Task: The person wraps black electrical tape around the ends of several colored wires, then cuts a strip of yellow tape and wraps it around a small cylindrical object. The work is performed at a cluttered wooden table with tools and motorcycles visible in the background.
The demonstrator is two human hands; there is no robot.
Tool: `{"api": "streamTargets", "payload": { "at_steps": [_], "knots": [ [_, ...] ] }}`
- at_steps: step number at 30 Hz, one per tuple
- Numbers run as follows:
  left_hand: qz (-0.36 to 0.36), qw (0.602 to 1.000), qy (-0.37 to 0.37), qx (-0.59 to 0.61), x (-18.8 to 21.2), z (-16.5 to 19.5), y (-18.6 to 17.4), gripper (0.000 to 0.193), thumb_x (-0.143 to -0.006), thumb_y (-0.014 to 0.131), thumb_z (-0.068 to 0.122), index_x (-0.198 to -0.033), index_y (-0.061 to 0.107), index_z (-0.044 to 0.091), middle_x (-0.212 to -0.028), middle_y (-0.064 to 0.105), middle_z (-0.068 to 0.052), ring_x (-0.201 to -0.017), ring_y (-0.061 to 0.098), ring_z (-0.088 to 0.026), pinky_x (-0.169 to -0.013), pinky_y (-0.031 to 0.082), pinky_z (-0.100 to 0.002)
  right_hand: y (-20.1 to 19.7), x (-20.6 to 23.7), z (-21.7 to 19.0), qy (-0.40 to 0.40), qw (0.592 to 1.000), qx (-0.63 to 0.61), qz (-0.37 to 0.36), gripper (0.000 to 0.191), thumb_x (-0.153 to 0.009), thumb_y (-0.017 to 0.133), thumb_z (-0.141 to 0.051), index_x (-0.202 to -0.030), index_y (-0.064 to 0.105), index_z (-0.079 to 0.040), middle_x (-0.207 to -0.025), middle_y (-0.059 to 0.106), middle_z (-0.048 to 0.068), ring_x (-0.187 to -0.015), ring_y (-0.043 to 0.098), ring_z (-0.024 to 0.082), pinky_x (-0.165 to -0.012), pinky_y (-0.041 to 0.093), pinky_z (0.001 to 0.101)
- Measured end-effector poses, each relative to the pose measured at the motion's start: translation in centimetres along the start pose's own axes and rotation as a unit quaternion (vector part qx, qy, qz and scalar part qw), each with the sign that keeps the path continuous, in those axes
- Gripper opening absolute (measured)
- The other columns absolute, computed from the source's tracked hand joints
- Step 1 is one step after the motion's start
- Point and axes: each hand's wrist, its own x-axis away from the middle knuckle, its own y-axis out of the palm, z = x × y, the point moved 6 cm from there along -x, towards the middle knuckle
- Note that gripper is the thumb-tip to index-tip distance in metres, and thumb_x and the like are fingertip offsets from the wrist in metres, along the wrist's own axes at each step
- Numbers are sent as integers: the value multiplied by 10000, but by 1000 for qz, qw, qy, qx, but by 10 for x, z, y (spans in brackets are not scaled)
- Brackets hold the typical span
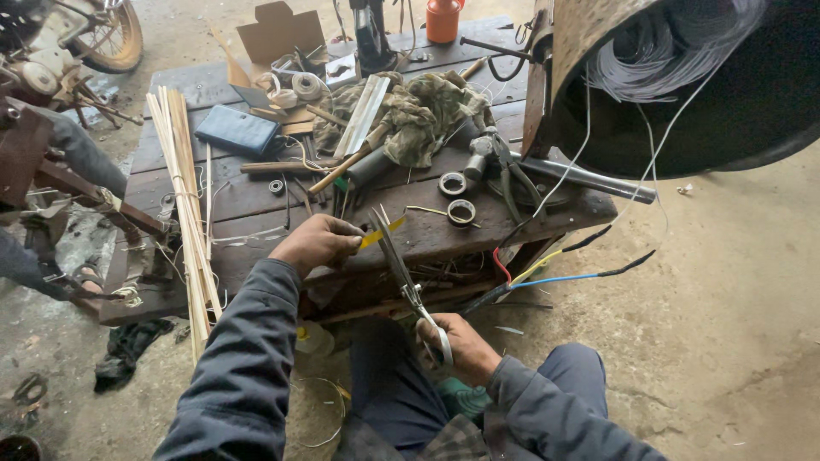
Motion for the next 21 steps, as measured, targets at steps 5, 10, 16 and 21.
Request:
{"api": "streamTargets", "payload": {
  "at_steps": [5,10,16,21],
  "knots": [
    [-9,1000,0,4,0,-5,-3,242,-901,743,145,-1108,794,30,-758,707,-34,-595,580,-127,-542,483,-307,3,6,-12,-3,997,62,36,411,-956,665,-460,-903,658,-52,-695,558,-31,-575,515,60,-496,456,251],
    [-13,1000,1,9,3,-6,-2,242,-907,743,145,-1102,791,11,-772,724,-50,-602,597,-127,-545,489,-311,5,13,-21,-12,995,86,55,392,-937,669,-450,-864,665,-66,-678,563,-38,-568,521,57,-491,457,251],
    [15,1000,-20,-12,6,-7,-8,262,-909,726,169,-1131,789,45,-793,727,-47,-624,593,-128,-576,506,-295,8,14,-25,-53,998,42,18,443,-953,733,-439,-822,630,-28,-644,520,-31,-549,470,72,-465,389,271],
    [24,995,48,81,20,-11,-22,289,-902,736,133,-1151,756,-11,-825,708,-59,-655,624,-135,-602,550,-304,18,23,-27,-61,990,127,11,416,-943,677,-481,-908,610,-71,-726,569,-44,-642,515,60,-542,450,246]
  ]
}}
